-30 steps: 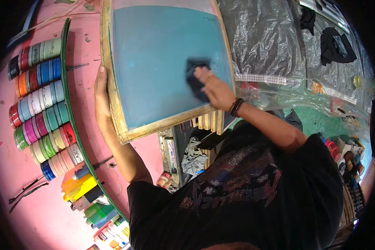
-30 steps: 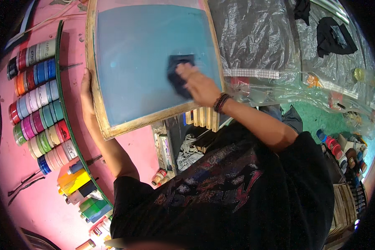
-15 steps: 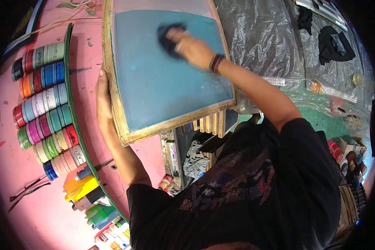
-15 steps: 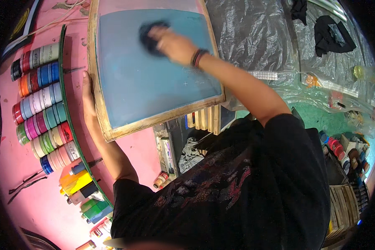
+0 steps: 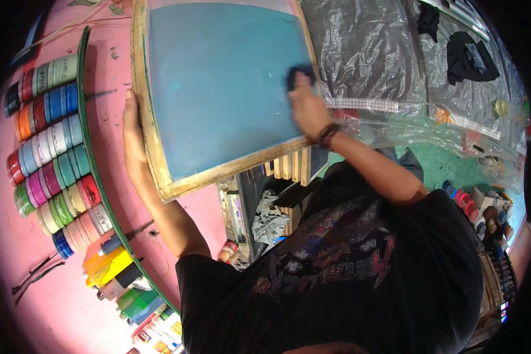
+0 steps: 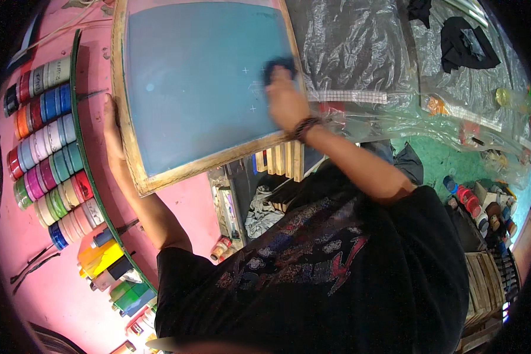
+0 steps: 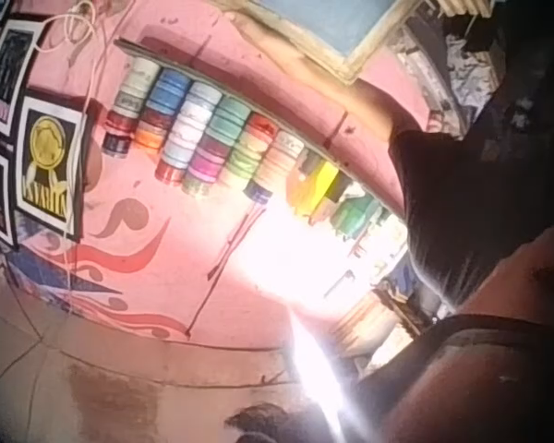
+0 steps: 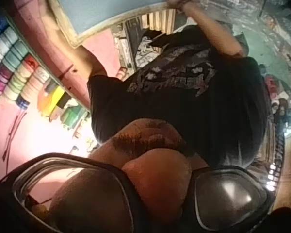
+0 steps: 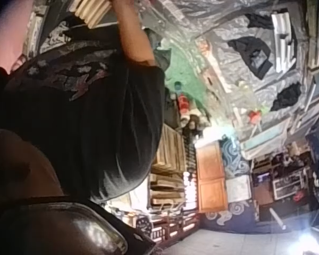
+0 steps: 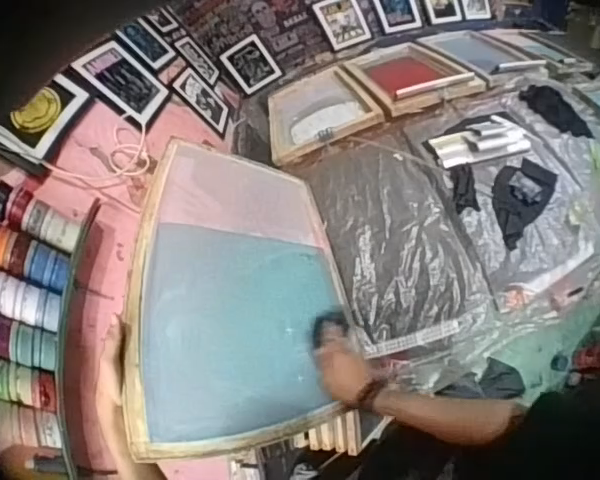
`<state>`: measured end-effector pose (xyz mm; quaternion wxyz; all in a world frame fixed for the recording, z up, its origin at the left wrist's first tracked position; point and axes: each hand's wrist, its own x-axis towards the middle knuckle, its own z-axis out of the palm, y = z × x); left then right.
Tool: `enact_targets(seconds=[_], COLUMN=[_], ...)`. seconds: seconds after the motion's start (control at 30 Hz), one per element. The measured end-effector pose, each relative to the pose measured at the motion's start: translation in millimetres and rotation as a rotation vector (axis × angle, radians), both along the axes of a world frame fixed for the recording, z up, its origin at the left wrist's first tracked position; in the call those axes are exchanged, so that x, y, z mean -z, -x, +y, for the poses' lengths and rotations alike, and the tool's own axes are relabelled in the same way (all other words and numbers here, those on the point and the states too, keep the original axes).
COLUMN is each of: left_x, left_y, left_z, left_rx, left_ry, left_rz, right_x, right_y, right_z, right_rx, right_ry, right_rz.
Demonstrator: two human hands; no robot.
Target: The recorder cleans ink from screen printing frames using a cloth and solvent.
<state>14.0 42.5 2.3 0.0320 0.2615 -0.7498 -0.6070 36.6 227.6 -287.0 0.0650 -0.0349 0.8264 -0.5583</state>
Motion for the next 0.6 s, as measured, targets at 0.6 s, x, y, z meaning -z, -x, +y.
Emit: enact_targets(seconds=[0.6], left_x=[7], left_y=[2], left_z=[-21], left_rx=[0.046], left_ry=[-0.064], left_rz=[-0.016], right_x=[55], right_y=[-8], right_z=[31], right_rx=[-0.086], right_ry=[-0.303], right_rz=[0.329])
